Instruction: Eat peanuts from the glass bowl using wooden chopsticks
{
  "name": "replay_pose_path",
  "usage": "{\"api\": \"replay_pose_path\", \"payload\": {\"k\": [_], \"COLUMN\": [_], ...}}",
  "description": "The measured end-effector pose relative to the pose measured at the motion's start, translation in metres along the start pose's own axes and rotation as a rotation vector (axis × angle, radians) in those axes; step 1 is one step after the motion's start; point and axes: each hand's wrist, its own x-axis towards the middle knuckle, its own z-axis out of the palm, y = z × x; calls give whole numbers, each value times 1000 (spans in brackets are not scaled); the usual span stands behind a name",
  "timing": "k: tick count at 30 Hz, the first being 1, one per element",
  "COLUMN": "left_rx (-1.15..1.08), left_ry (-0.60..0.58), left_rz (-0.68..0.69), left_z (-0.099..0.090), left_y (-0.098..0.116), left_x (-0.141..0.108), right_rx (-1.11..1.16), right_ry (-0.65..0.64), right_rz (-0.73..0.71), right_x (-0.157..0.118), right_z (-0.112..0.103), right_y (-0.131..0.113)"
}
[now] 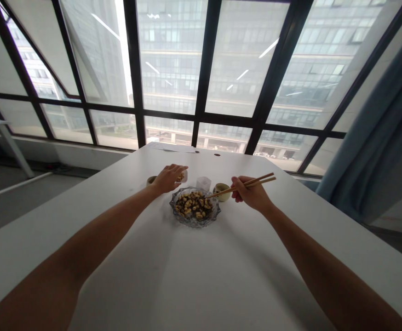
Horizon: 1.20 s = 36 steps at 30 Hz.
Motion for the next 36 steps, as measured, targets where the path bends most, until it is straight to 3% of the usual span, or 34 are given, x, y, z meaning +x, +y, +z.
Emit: {"api": "replay_pose_path", "payload": {"k": [8, 11, 15, 19, 24, 29, 32, 36], "left_rx": [54, 42, 12, -60, -114, -157, -190, -231], "left_ry": [-262, -316, -261, -259, -318, -351, -265, -62], "left_rz": [-416, -489, -418, -330, -340, -380, -356, -170], "left_z": [4, 4, 7, 14, 23, 32, 34, 32], "left_y": [1, 1, 15, 44, 74, 82, 80, 72], "left_x": [9, 15, 31, 51, 69, 75, 74, 67], "right_rx": [-86, -121, -175, -256, -307, -376, -474, -521], "right_ry": [-5, -5, 3, -50, -112, -169, -210, -236], "right_rz": [-16, -15, -30, -59, -75, -150, -296, -406], "right_x": [-4, -7, -11, -15, -17, -20, -24, -26], "right_z": [6, 7, 8, 11, 14, 16, 20, 26], "right_y": [-6, -10, -17, -22, -23, -28, -33, -38]}}
